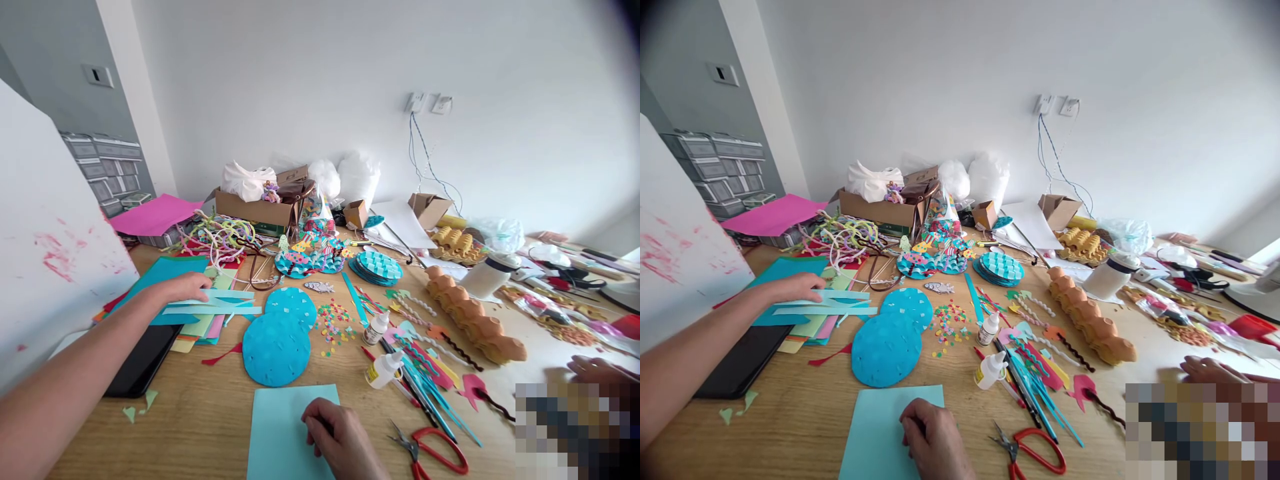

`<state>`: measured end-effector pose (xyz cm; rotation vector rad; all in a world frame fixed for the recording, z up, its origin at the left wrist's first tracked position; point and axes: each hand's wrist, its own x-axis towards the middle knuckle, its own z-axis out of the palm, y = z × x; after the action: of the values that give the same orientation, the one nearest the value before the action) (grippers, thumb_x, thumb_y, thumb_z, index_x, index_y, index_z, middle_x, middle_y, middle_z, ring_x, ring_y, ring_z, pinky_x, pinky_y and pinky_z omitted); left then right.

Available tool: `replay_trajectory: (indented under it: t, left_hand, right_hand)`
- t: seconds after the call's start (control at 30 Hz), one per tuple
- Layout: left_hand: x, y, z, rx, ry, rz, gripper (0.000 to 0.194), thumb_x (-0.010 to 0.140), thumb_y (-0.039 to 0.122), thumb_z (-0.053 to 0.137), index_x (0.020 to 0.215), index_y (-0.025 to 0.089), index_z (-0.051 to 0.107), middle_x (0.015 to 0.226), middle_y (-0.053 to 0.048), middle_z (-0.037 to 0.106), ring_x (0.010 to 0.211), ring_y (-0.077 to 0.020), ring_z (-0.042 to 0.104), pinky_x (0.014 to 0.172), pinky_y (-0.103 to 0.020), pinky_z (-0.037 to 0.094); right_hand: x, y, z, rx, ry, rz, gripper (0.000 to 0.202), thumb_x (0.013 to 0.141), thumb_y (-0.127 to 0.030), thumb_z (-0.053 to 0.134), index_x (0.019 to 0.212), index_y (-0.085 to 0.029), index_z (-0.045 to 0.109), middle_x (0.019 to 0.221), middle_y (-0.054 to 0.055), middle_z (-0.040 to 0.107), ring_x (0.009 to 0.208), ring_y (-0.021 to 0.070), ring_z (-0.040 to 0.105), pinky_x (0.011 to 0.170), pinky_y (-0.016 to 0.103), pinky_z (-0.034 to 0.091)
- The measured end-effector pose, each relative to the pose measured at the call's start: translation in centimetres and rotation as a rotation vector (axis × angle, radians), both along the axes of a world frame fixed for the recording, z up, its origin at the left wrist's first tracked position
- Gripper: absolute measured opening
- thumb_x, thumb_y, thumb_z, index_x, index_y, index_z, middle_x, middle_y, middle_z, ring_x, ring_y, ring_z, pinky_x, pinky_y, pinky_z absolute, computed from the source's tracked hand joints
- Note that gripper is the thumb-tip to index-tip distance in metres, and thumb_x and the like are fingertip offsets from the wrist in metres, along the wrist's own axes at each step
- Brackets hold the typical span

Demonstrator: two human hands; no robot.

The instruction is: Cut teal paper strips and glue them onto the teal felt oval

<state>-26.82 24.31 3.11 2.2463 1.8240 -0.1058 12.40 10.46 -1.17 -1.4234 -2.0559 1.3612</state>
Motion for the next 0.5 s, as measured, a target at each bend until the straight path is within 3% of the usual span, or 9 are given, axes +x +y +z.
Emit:
replay_trajectory:
  t: [0.3,0.4,0.5]
  left_hand:
    - [0.4,-0.6,-0.1,-0.070,-0.017,0.015,0.027,0.071,0.036,0.040,0.062,0.016,0.057,0.069,-0.004,0.060,0.071,-0.0215,0.056,0.065,-0.028,0.041]
    - [1.1,-0.9,1.1,-0.029,-0.025,0.041,0.027,0.070,0.035,0.046,0.079,0.014,0.061,0.085,-0.010,0.063,0.083,-0.0268,0.056,0.072,-0.033,0.042]
    - [3.6,-2.0,2.9,0.049,-0.050,0.051,0.036,0.075,0.034,0.046,0.101,0.012,0.057,0.105,-0.015,0.058,0.096,-0.0319,0.052,0.080,-0.037,0.039]
  right_hand:
    - [-0.1,-0.4,0.3,0.049,-0.034,0.003,0.019,0.081,-0.021,0.042,0.074,-0.017,0.060,0.062,-0.001,0.062,0.054,0.0101,0.056,0.054,0.018,0.038]
    - [0.2,-0.5,0.4,0.072,-0.045,0.005,0.020,0.081,-0.021,0.043,0.074,-0.018,0.061,0.064,-0.001,0.062,0.057,0.0107,0.056,0.055,0.018,0.038]
    - [1.0,-0.4,0.9,0.145,-0.072,-0.018,0.017,0.080,-0.020,0.044,0.076,-0.018,0.061,0.067,0.000,0.063,0.062,0.0117,0.057,0.057,0.020,0.038]
